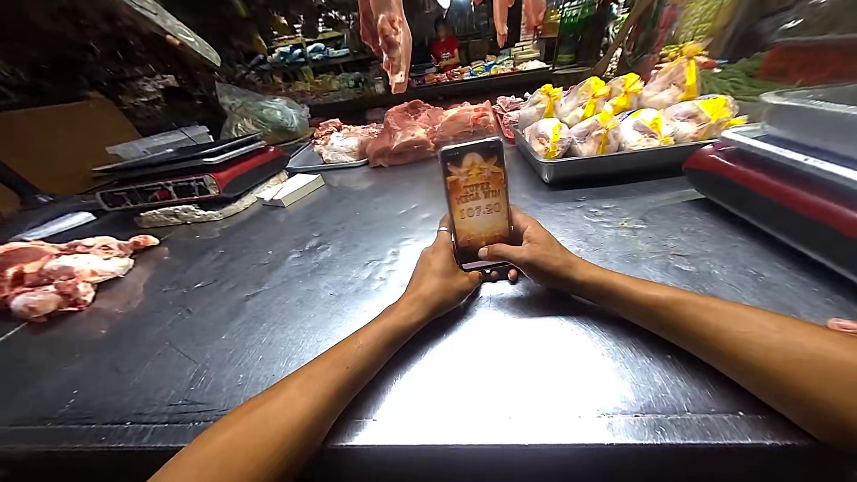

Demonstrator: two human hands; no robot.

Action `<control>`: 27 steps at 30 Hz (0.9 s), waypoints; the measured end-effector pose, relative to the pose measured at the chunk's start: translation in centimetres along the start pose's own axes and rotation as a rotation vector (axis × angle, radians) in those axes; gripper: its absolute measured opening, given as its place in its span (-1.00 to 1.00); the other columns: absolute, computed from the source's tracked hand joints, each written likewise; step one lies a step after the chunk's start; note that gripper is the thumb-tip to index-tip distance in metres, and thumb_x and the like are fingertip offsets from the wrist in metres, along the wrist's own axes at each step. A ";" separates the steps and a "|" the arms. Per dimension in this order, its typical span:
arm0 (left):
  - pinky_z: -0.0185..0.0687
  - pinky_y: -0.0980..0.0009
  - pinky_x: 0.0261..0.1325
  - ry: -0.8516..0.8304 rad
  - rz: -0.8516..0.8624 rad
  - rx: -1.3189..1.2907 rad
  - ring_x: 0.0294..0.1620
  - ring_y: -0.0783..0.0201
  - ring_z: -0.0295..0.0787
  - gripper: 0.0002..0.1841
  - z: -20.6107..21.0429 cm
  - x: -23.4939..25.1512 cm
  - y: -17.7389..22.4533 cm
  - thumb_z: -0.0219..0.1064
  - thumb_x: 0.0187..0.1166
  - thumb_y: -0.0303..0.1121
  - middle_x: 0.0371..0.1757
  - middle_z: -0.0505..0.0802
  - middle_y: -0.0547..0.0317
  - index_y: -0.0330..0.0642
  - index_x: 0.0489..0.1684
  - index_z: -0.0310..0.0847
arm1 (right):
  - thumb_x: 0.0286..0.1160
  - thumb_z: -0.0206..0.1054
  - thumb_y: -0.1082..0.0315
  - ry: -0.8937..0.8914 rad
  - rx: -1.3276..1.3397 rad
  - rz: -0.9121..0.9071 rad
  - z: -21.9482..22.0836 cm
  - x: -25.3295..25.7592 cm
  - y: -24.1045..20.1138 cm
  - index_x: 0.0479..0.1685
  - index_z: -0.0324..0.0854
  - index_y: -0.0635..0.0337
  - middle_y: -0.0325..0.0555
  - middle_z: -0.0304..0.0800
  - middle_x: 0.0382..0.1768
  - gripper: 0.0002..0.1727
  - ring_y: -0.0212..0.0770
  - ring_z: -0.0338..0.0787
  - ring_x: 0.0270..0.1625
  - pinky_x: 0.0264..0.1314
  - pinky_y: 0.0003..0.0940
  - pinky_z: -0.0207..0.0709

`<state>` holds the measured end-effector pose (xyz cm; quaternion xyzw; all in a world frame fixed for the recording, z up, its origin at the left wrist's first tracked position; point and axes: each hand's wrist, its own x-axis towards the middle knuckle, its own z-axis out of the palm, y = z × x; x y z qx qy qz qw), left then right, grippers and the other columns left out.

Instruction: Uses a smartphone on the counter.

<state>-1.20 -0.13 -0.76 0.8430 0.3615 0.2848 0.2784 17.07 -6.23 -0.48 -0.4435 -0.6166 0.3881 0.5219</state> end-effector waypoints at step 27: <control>0.84 0.12 0.10 -0.006 0.016 -0.078 -0.04 0.25 0.91 0.11 0.1 0.1 -0.2 0.74 0.10 -0.47 -0.06 0.90 0.13 0.01 0.76 0.03 | 0.34 0.36 0.56 -0.043 0.008 -0.052 -0.3 0.2 0.4 0.41 0.38 0.08 -0.09 0.87 -0.11 -0.43 -0.30 0.83 -0.40 -0.65 -0.52 0.58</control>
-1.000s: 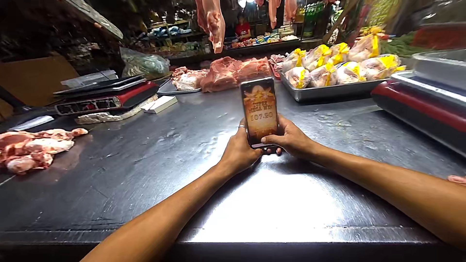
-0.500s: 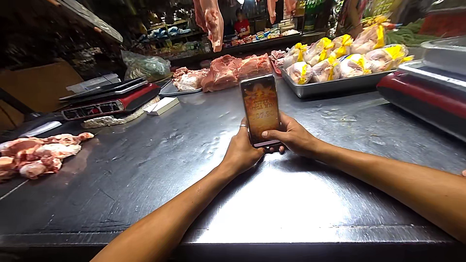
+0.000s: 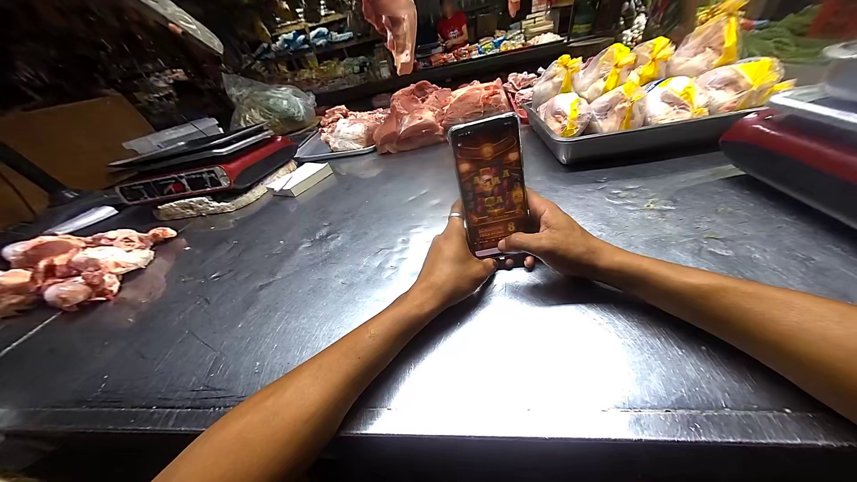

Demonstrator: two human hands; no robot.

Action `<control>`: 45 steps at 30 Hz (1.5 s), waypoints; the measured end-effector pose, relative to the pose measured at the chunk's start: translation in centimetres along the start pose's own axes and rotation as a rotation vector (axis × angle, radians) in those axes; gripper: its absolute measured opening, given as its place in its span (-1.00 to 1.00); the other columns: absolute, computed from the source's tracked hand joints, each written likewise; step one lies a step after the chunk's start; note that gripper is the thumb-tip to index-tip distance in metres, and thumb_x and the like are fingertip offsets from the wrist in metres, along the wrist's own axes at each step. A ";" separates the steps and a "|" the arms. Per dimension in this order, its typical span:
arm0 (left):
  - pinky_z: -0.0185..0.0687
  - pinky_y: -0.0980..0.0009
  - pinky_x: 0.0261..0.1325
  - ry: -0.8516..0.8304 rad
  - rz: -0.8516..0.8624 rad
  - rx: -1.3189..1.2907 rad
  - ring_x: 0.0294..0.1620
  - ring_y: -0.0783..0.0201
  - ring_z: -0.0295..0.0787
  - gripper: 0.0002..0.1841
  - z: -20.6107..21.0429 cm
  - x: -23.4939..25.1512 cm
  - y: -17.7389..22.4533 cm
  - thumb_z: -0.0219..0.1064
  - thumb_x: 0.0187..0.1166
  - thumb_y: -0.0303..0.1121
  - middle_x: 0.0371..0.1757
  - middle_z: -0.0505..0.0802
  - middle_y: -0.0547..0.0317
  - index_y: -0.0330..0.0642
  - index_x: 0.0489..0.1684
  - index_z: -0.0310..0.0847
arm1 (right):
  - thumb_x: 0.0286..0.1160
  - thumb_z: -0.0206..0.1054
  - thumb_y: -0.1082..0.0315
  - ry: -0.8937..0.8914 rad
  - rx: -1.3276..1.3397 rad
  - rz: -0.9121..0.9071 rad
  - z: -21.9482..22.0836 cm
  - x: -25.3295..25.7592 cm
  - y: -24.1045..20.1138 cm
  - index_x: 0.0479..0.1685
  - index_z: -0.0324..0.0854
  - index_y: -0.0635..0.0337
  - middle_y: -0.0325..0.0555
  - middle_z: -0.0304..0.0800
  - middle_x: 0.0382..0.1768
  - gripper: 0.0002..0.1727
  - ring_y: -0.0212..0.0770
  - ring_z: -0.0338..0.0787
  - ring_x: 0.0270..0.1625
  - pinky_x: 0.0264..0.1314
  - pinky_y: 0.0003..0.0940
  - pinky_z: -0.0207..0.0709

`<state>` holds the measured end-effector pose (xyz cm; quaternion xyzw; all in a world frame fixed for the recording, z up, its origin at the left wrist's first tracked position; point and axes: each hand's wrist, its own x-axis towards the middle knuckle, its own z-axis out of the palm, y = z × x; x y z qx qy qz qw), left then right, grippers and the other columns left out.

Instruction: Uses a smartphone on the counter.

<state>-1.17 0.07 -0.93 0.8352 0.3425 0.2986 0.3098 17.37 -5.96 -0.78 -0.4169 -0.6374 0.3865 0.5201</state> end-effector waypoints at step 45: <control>0.83 0.10 0.11 0.007 0.005 0.003 -0.01 0.22 0.91 0.11 0.0 -0.3 0.2 0.73 0.11 -0.50 -0.02 0.90 0.08 -0.02 0.77 0.01 | -0.18 0.66 0.64 -0.058 -0.283 -0.100 -1.0 0.5 1.1 0.67 0.09 0.05 -0.22 0.77 0.23 0.16 -0.42 0.82 0.20 0.27 -0.41 0.76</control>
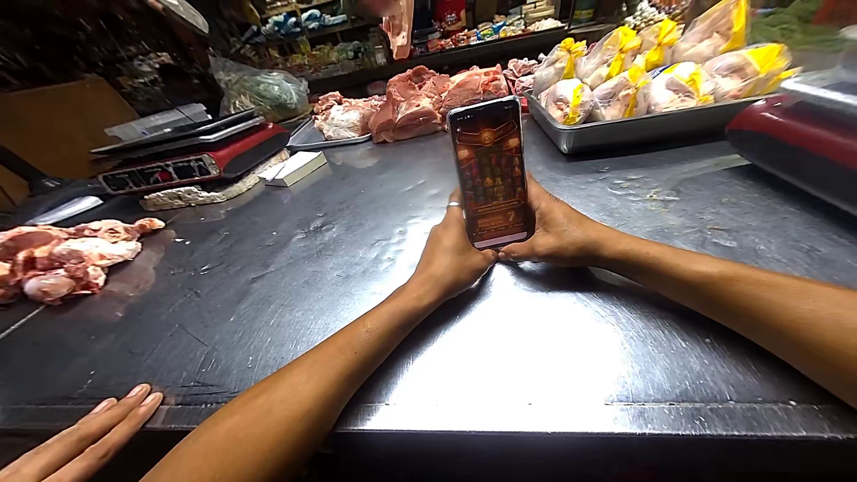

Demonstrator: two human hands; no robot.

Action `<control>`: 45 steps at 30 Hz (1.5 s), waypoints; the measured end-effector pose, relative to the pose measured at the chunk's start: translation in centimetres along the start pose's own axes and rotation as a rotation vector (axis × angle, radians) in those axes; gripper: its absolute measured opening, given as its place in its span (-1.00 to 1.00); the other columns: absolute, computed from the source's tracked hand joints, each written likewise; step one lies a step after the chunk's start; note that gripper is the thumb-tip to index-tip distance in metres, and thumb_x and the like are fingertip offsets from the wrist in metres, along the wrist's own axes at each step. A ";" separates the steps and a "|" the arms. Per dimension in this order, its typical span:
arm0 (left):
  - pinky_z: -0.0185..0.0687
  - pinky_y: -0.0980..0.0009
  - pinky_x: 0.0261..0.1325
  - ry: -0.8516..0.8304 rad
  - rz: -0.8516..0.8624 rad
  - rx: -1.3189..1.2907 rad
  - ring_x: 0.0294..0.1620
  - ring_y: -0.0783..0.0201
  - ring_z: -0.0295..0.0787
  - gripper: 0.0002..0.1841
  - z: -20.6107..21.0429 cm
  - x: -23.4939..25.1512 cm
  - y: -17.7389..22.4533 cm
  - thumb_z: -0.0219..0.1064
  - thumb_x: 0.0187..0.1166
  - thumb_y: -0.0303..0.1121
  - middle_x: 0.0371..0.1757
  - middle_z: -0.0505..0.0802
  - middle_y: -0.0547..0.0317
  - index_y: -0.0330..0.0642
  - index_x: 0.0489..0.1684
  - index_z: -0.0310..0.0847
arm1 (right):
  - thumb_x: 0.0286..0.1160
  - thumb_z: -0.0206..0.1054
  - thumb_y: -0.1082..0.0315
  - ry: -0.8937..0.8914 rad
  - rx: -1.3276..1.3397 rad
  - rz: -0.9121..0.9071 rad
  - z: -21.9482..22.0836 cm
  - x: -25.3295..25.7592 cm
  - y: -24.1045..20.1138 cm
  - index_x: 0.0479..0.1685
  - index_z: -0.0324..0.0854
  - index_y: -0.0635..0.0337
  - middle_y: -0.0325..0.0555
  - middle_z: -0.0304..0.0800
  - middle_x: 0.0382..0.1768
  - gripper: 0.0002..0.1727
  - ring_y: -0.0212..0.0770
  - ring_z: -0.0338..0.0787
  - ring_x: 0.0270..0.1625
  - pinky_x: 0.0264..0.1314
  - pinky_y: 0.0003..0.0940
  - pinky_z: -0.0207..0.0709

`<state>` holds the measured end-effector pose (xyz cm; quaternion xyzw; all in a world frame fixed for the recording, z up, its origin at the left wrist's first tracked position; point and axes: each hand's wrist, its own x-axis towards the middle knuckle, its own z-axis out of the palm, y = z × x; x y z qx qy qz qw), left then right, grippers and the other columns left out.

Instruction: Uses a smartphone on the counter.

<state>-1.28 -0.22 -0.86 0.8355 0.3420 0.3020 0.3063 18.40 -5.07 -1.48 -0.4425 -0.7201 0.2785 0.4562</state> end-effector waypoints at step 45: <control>0.82 0.09 0.11 0.008 -0.023 0.043 0.00 0.22 0.90 0.09 0.0 0.0 0.1 0.75 0.11 -0.44 -0.02 0.89 0.09 -0.02 0.74 0.05 | -0.15 0.70 0.58 0.003 -0.032 0.029 -0.1 0.2 0.1 0.60 0.16 0.00 -0.25 0.80 0.17 0.10 -0.41 0.84 0.14 0.13 -0.37 0.81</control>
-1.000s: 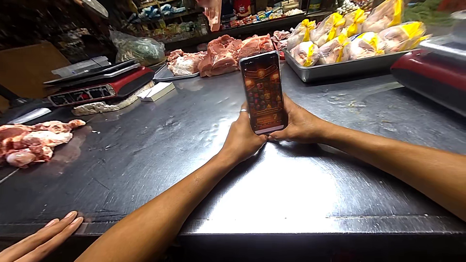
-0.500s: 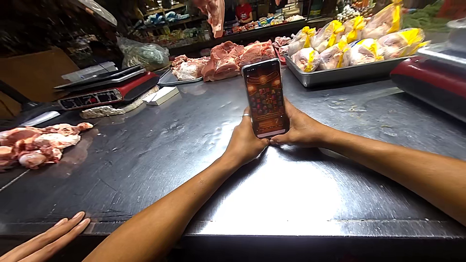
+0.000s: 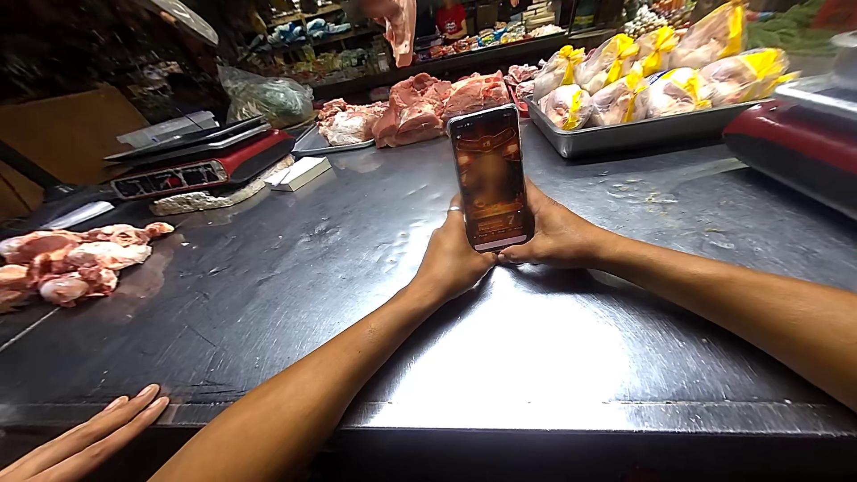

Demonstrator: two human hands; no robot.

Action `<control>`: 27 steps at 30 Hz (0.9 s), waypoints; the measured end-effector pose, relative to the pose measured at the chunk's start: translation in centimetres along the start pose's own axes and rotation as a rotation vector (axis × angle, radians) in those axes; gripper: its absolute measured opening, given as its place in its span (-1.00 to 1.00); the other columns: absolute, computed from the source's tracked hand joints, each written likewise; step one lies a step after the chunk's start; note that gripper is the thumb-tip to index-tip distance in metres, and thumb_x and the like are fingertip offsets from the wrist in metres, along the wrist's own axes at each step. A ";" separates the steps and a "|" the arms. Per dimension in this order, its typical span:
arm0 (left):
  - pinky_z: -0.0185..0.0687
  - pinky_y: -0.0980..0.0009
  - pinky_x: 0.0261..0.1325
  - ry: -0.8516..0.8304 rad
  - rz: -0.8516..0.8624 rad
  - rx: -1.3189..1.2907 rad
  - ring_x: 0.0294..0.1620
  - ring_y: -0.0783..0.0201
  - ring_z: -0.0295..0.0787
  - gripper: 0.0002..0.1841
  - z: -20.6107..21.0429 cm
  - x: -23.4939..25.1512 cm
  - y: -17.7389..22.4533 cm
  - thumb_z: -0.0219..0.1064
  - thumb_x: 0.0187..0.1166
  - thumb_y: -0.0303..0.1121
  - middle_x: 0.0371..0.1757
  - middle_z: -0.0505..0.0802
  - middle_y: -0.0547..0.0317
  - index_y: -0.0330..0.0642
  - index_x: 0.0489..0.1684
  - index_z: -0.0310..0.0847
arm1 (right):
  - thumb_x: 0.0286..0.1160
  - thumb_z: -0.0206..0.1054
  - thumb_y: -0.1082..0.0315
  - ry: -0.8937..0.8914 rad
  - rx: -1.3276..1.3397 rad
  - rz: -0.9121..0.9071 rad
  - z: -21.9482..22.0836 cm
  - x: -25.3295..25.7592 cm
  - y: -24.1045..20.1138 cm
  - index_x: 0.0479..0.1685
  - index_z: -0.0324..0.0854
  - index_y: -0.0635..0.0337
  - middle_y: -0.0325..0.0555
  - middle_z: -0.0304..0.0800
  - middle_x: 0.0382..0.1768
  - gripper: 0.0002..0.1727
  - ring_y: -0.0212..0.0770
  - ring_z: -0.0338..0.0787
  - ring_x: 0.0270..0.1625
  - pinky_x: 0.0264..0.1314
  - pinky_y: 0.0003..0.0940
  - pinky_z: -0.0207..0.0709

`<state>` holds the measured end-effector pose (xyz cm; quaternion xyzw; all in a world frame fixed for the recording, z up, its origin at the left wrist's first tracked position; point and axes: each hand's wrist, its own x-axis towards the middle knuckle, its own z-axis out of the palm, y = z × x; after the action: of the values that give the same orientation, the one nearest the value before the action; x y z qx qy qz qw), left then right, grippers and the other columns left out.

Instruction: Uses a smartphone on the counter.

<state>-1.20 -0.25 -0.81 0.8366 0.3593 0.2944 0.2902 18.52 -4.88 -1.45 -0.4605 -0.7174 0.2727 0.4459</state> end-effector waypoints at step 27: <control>0.83 0.11 0.12 0.000 0.020 -0.030 0.00 0.23 0.91 0.12 0.0 0.1 -0.2 0.76 0.09 -0.47 -0.02 0.90 0.09 -0.04 0.76 0.03 | -0.15 0.71 0.62 -0.003 0.012 0.021 0.0 0.0 -0.5 0.60 0.18 0.00 -0.24 0.81 0.16 0.10 -0.39 0.85 0.13 0.09 -0.36 0.81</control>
<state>-1.19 -0.08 -0.90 0.8358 0.3465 0.3025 0.2998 18.36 -5.13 -1.06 -0.4647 -0.7117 0.2825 0.4447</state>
